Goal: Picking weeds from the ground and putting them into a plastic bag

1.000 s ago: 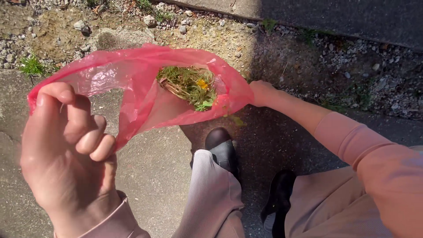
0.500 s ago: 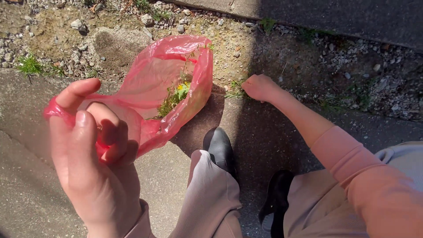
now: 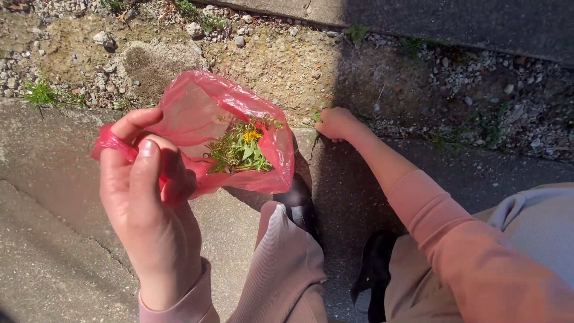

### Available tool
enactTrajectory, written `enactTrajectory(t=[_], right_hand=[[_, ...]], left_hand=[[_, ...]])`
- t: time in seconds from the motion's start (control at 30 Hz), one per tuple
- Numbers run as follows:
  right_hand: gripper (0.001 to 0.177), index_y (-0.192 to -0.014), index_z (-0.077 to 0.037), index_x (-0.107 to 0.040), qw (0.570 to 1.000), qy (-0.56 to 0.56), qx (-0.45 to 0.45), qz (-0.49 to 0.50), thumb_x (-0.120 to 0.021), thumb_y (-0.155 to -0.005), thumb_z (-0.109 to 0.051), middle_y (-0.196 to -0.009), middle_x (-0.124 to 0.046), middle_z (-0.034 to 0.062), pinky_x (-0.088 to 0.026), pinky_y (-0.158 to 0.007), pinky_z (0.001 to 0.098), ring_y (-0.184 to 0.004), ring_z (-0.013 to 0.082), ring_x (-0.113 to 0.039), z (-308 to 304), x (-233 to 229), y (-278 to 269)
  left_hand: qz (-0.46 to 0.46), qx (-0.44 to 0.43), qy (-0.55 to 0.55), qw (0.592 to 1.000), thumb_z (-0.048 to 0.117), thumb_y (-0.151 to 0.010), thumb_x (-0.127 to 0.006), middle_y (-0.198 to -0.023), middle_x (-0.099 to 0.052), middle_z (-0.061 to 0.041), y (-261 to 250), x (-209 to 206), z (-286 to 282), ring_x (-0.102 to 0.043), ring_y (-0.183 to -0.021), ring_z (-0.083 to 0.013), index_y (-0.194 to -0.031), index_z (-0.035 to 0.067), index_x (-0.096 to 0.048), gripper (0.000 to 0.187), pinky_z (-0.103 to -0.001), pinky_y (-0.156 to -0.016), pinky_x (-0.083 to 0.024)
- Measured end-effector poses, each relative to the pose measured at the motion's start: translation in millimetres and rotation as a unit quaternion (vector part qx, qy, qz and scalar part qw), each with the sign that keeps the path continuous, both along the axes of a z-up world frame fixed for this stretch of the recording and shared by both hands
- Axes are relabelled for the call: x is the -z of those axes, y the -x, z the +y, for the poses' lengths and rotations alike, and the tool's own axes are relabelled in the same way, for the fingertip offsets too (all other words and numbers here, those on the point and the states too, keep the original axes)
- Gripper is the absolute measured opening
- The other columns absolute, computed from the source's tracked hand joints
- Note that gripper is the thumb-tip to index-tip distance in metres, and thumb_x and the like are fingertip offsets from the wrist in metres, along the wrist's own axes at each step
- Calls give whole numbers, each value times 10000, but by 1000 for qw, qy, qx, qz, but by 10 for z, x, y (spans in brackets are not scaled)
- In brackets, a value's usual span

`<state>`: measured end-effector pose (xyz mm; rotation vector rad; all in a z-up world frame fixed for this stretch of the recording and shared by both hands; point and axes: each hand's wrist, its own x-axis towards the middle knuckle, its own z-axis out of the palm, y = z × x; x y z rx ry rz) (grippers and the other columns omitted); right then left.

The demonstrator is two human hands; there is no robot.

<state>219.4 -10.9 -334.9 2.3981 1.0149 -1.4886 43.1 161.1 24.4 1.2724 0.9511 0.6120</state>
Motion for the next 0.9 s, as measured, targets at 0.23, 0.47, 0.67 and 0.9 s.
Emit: enactTrajectory(t=[0.23,0.47,0.67,0.9], right_hand=[[386,-700,-128,-354,892,-57,415,169,-469,-1055,-229,-605,-463,83,-374,-539,392,-490,220,-512,-414,-701,39],[334,-756,-144,-432,495,-456,526,521,-568,-1043,-250,-686,-284,-19,-268,-411,257,-513,110,-264,-348,-1828,-64],[402,-834,-116,-469,945,-236,6,228,-560,-1000,-471,-770,-614,112,-378,-662,392,-731,266,-572,1008,-2347,561],[82,-899,-217,-694,839,-439,319,30,-648,-874,-280,-924,-709,-53,-474,-627,264,-723,86,-576,515,-1730,-96]], left_hand=[[21,2,-14,1000,248,-1016,-512,-732,-400,48,31,-63,12,-304,-580,-33,-1269,63,-534,314,-174,-525,-258],[36,0,-6,999,239,-1002,-503,-731,-409,53,-6,-133,-25,-296,-554,-21,-1307,52,-538,360,-165,-499,-228],[-8,16,3,1000,271,-985,-550,-737,-405,52,-61,-178,-72,-293,-555,-13,-1342,25,-524,435,-171,-507,-227],[-18,15,23,999,209,-1007,-526,-723,-391,58,33,-69,-10,-266,-532,-4,-1328,44,-535,361,-167,-486,-212]])
